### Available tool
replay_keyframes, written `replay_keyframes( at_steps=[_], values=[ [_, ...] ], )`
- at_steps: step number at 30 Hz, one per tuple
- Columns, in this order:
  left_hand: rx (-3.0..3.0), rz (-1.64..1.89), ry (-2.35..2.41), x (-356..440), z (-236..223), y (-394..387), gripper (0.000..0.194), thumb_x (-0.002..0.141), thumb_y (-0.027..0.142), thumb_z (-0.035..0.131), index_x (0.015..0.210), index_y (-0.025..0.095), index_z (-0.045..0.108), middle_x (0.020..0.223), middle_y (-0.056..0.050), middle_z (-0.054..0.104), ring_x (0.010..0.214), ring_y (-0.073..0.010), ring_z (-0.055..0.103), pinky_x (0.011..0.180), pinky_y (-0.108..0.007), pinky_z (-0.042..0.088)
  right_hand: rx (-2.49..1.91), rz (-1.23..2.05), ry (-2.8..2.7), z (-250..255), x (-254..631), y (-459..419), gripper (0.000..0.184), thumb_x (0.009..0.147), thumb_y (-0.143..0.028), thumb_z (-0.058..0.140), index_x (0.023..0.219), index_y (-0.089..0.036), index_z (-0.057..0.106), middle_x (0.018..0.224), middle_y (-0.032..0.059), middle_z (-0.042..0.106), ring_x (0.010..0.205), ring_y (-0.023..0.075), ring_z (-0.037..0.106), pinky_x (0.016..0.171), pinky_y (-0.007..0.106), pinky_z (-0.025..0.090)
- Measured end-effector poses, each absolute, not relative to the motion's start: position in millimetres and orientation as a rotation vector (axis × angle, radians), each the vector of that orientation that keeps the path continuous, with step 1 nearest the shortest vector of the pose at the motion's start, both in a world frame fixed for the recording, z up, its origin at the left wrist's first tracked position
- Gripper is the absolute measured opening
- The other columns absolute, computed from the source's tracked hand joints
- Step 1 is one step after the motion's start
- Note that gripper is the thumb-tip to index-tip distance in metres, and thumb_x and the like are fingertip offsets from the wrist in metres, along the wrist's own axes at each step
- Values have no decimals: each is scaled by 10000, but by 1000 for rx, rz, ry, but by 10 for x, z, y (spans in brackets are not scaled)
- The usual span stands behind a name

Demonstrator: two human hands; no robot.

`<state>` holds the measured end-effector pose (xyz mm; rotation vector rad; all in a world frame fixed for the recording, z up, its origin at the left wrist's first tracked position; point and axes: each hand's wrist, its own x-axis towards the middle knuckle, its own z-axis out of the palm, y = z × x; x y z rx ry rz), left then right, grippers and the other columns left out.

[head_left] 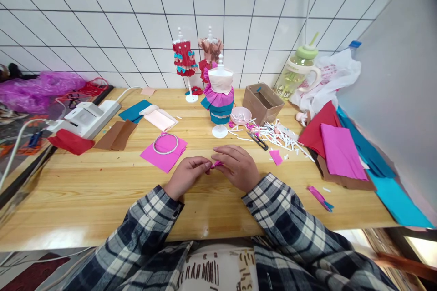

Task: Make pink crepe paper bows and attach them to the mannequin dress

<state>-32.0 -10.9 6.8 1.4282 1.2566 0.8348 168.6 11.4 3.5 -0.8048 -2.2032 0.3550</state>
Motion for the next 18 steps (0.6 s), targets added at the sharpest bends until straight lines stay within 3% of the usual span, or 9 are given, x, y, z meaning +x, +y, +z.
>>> replay_keyframes(
  at_steps=[3,6,9,13,15,18],
  values=[
    [1478,790,1267,-320,75,-109,275,805,415,598,789,161,702,700,-9,679,675,-158,589,664,-290,465,-792,316,-2230,22,1689,125,141,897,-292,573,934,-280,708,1268,14,619,1204,212,500,1035,411,399],
    [1490,765,1268,-323,64,-102,279,804,415,598,755,159,695,670,-3,664,655,-151,577,649,-280,453,-760,300,-2278,21,1698,135,139,888,-256,575,896,-294,708,1290,-2,606,1228,219,483,1073,443,345],
    [1461,793,1280,-323,55,-98,273,803,413,600,788,160,701,701,-8,676,677,-158,586,663,-286,459,-758,425,-2229,35,1700,135,177,874,-266,596,1032,-288,672,1291,27,602,1218,219,498,1077,448,343],
    [1402,842,1283,-320,60,-104,276,813,417,591,834,166,705,733,-14,684,696,-162,595,676,-298,471,-812,748,-2029,29,1694,137,553,806,-342,683,1314,-221,502,1228,94,618,1060,200,593,913,365,495],
    [1401,817,1283,-322,58,-105,275,814,420,589,815,169,702,700,-3,665,669,-153,580,650,-288,461,-812,877,-2005,10,1690,143,471,816,-324,671,1259,-212,557,1114,79,660,928,167,627,774,293,536],
    [1411,777,1278,-328,45,-96,282,826,418,577,822,166,703,691,-4,656,671,-152,579,645,-283,457,-873,948,-1982,-11,1686,154,216,838,-298,643,1027,-204,691,915,52,696,790,138,637,641,227,524]
  ],
)
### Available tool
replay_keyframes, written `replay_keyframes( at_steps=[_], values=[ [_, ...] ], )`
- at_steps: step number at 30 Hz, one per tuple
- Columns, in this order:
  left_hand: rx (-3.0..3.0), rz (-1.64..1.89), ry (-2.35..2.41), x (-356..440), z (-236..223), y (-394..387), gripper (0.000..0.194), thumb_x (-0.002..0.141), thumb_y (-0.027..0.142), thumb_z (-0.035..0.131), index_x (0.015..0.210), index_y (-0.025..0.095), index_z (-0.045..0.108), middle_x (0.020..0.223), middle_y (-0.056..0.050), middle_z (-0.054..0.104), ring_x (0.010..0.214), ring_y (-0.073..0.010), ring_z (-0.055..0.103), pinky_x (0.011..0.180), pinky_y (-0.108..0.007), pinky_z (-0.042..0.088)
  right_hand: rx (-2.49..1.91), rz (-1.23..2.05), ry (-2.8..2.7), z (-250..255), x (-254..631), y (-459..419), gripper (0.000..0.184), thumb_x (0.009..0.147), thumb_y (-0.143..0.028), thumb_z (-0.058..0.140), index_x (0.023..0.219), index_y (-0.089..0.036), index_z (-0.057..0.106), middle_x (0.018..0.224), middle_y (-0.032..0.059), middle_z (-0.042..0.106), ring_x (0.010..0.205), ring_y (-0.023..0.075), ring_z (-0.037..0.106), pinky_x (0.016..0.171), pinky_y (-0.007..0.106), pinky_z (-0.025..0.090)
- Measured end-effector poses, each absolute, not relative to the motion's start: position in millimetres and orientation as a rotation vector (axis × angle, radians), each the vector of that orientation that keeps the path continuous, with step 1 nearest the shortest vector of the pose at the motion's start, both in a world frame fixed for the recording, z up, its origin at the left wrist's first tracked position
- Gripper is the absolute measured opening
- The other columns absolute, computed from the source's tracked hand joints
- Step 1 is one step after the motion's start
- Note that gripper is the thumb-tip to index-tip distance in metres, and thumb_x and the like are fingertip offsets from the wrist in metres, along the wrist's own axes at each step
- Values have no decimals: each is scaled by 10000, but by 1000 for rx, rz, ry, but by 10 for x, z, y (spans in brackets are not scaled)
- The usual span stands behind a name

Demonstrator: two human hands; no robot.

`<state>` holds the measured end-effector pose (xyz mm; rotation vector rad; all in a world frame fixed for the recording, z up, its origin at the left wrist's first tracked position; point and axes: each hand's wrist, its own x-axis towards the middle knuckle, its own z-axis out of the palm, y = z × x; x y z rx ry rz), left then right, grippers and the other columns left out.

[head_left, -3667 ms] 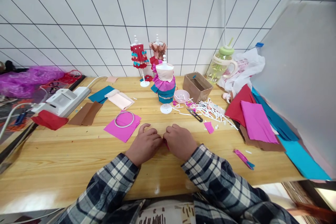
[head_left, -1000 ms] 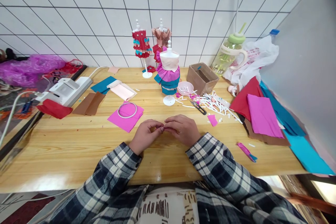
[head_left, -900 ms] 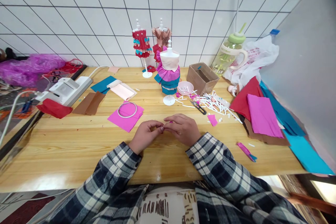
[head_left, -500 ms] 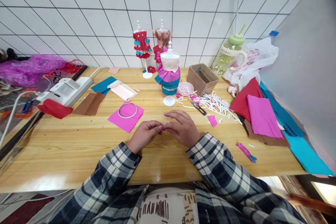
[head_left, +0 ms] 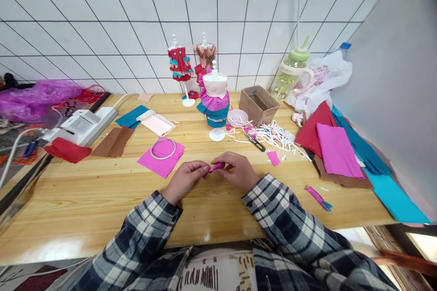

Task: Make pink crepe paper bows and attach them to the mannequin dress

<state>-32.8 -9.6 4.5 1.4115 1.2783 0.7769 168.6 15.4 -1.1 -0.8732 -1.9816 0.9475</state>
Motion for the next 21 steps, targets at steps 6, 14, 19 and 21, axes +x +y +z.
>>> replay_keyframes(
  at_steps=[6,14,19,21],
  values=[
    [1806,855,1384,-339,98,-102,310,887,416,496,953,191,700,942,-65,718,918,-223,626,842,-387,469,-1051,957,-1931,-7,1671,168,151,821,-332,671,895,-222,742,850,34,736,735,135,663,659,235,525],
    [2430,685,1506,-334,126,-154,210,883,293,529,1011,271,694,953,-43,729,938,-215,632,1026,-523,263,-1042,1091,-1898,-12,1619,108,227,817,-329,662,1004,-205,693,849,20,725,700,127,653,624,229,530],
    [2381,696,1532,-333,102,-153,196,875,317,550,979,266,708,909,-40,730,896,-204,639,1004,-490,297,-950,990,-2044,-13,1654,106,317,798,-317,689,1099,-220,663,932,37,697,795,142,641,653,232,531],
    [2378,693,1521,-328,98,-153,198,880,317,545,977,269,710,896,-37,732,886,-203,640,1000,-486,301,-964,944,-2040,-16,1660,112,202,835,-290,652,1020,-225,700,910,35,706,786,141,642,674,240,529]
  ],
)
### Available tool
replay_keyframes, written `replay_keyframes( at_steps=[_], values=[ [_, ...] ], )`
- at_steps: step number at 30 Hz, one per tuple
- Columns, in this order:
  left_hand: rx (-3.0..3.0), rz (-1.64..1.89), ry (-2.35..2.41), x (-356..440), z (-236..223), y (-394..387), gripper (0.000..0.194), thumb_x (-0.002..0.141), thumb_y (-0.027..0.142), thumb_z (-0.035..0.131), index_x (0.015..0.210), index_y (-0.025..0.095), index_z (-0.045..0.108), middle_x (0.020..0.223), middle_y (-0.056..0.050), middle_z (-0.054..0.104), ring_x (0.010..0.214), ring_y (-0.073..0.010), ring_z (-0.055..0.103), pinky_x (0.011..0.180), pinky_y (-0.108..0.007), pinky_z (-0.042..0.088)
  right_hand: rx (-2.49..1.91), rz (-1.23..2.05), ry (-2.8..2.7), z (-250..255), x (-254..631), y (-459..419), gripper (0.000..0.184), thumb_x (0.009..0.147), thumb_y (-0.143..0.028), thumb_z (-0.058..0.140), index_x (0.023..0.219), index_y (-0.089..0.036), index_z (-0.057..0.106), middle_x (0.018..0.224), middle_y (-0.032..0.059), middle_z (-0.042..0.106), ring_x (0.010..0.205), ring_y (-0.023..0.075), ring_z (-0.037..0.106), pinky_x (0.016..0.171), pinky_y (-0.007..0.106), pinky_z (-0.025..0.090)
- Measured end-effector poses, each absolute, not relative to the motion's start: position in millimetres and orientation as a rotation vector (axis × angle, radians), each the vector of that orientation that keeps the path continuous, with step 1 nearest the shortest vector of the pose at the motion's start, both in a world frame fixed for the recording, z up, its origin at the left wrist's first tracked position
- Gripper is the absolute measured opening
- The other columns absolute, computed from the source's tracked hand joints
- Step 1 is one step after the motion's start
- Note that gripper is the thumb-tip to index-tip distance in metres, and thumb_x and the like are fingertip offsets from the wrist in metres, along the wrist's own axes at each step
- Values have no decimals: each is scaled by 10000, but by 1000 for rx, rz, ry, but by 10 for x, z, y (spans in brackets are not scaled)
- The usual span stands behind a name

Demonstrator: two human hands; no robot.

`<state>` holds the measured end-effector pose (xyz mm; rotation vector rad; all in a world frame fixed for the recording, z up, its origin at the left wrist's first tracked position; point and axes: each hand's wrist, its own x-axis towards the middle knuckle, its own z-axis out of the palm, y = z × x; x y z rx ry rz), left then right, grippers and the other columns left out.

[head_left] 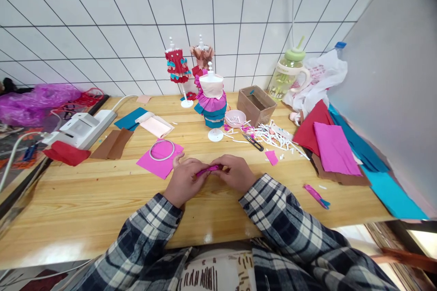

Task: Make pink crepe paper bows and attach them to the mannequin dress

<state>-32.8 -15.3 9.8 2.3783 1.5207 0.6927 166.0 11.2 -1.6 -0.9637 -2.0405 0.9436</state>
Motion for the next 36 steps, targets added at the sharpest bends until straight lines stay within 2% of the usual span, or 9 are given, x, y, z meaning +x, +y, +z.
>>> replay_keyframes(
  at_steps=[7,13,17,22,24,26,29,32,36],
  values=[
    [2429,707,1551,-337,88,-142,194,891,331,541,925,276,724,878,-37,741,876,-207,641,1017,-518,254,-968,897,-1910,-26,1645,145,80,802,-230,698,849,-208,759,812,33,706,758,140,651,694,238,513],
    [2589,641,1530,-302,161,-191,291,852,374,594,1110,255,659,1084,-72,725,1134,-303,564,1038,-562,170,-934,797,-1990,-54,1645,152,116,818,-172,672,879,-230,751,815,17,697,752,128,632,698,237,491],
    [2570,646,1548,-280,163,-196,191,899,285,530,998,260,692,998,-43,747,1064,-260,612,1032,-526,205,-898,804,-1993,-78,1619,130,109,823,-175,662,870,-229,745,822,18,704,757,132,632,707,245,488],
    [2455,658,1589,-309,231,-133,198,896,305,538,899,258,730,949,-46,746,932,-225,651,1012,-494,250,-1025,926,-1919,-3,1683,212,90,832,-250,652,876,-226,727,836,13,720,761,142,643,674,245,495],
    [2366,684,1626,-295,305,-83,193,878,331,561,861,265,742,935,-42,747,917,-230,651,1001,-491,270,-1201,843,-1949,68,1817,333,131,841,-287,638,924,-216,710,885,31,715,796,156,639,700,261,489],
    [2236,732,1624,-238,368,-13,193,853,361,587,836,261,752,909,-43,753,899,-237,654,949,-454,344,-1501,535,-2024,117,1997,485,201,861,-355,605,960,-205,694,946,71,694,893,203,613,782,316,461],
    [1936,841,1548,-88,364,111,229,806,401,627,860,226,763,888,-64,761,844,-236,666,789,-356,455,-1946,104,-1976,86,2242,686,312,900,-425,524,957,-154,668,1004,155,648,1025,284,547,812,373,419],
    [1610,887,1492,53,216,205,251,760,400,665,870,200,769,842,-68,761,706,-207,655,634,-294,463,-2080,54,-2011,-35,2368,794,311,870,-429,573,970,-141,636,1022,156,634,1016,290,543,809,369,407],
    [1302,961,1385,73,-22,247,340,708,446,711,881,158,767,744,-68,740,495,-128,543,495,-252,399,-2031,199,-2061,-135,2412,814,206,855,-314,600,995,-162,603,974,104,651,940,244,575,801,326,406]
  ],
)
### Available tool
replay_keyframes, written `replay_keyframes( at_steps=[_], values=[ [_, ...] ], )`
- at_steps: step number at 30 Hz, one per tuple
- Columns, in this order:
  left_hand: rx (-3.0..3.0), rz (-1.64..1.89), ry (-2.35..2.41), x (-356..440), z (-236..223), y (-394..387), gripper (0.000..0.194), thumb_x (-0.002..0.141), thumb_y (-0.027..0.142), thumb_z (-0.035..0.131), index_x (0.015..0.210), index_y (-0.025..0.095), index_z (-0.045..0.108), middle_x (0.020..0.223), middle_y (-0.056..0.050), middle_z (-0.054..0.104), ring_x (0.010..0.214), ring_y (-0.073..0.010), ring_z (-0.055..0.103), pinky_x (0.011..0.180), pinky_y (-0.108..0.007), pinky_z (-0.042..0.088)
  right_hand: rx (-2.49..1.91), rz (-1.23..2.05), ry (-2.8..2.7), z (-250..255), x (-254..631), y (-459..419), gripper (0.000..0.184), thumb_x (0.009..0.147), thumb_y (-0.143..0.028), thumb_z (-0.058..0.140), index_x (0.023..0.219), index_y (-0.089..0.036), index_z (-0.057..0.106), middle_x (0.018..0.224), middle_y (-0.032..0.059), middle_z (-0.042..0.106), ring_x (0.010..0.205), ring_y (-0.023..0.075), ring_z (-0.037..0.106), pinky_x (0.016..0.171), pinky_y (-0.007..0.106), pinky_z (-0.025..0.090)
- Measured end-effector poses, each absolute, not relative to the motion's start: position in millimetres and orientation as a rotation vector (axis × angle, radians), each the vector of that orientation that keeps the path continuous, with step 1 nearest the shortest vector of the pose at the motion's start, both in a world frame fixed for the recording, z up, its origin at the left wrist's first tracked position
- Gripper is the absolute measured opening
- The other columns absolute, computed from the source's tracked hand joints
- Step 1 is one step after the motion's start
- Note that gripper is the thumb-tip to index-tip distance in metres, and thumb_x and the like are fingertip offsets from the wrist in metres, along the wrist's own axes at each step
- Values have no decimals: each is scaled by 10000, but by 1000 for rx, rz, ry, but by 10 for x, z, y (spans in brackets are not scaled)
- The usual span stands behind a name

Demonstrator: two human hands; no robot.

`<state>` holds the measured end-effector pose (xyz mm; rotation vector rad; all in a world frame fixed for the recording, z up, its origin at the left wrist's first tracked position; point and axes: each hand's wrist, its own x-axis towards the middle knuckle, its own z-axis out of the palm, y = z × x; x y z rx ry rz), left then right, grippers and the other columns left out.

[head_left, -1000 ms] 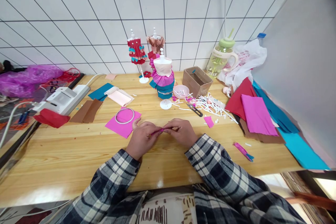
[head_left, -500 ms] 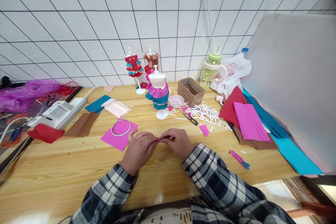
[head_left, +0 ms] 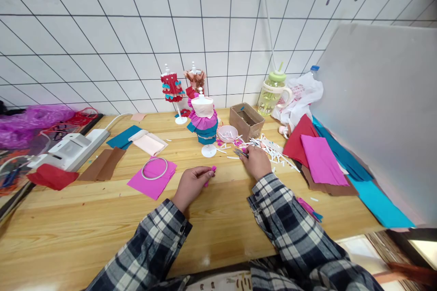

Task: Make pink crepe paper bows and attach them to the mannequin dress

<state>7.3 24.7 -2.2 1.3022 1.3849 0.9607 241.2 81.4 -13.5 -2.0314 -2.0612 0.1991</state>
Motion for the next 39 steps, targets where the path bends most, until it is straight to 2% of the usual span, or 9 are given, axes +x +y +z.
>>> replay_keyframes(
  at_steps=[5,8,10,12,14,16,20,23,39],
  values=[
    [1135,1071,1349,-28,-73,269,397,636,447,777,894,146,770,804,-103,750,571,-144,588,538,-251,435,-1876,135,-2103,-66,2342,703,203,908,-183,461,1048,-163,607,1068,134,620,1001,244,568,849,331,409],
    [1096,1063,1338,-37,-50,279,404,613,448,792,884,148,771,796,-104,750,610,-161,610,544,-250,443,-1795,-11,-2031,31,2250,614,265,934,-165,381,1062,-156,613,1349,186,464,1151,269,512,893,355,405],
    [1093,1047,1328,-32,-48,282,398,611,442,793,882,151,770,780,-95,746,590,-149,593,528,-243,433,-1763,-47,-2001,99,2207,568,291,948,-191,363,1094,-178,615,1455,170,366,1197,284,491,875,365,416],
    [1107,1047,1323,-29,-58,282,384,620,435,788,879,152,769,763,-86,737,560,-130,564,510,-233,415,-1777,9,-1996,156,2183,527,338,965,-235,341,1210,-236,575,1386,140,476,1088,272,567,794,355,436],
    [1120,1053,1318,-32,-70,282,371,631,430,782,875,150,767,745,-75,725,533,-112,536,496,-225,397,-1783,149,-2016,192,2154,480,404,976,-269,326,1360,-290,449,1157,98,645,913,241,629,721,329,434],
    [1119,1060,1307,-36,-78,281,367,637,425,780,875,147,764,732,-66,713,519,-101,518,490,-218,387,-1728,349,-2056,200,2092,419,427,977,-323,342,1401,-283,384,955,56,698,826,223,640,698,304,422],
    [1088,1102,1296,-39,-68,274,366,643,419,777,880,141,758,732,-59,702,543,-104,525,513,-218,402,-1596,727,-2116,148,1888,288,345,1002,-408,263,1121,-238,539,923,43,689,840,190,632,690,266,386],
    [1084,1120,1276,-34,-53,262,358,648,413,775,876,137,756,732,-62,701,577,-121,548,537,-226,417,-1619,789,-2178,105,1778,234,335,1011,-391,229,1004,-231,523,875,37,669,806,183,618,663,261,342],
    [1219,1057,1324,-11,-78,224,311,678,395,752,861,143,751,671,-45,684,488,-99,480,490,-230,381,-1504,903,-2274,57,1761,217,268,1004,-395,256,975,-226,462,818,23,616,756,177,576,625,253,282]
  ],
)
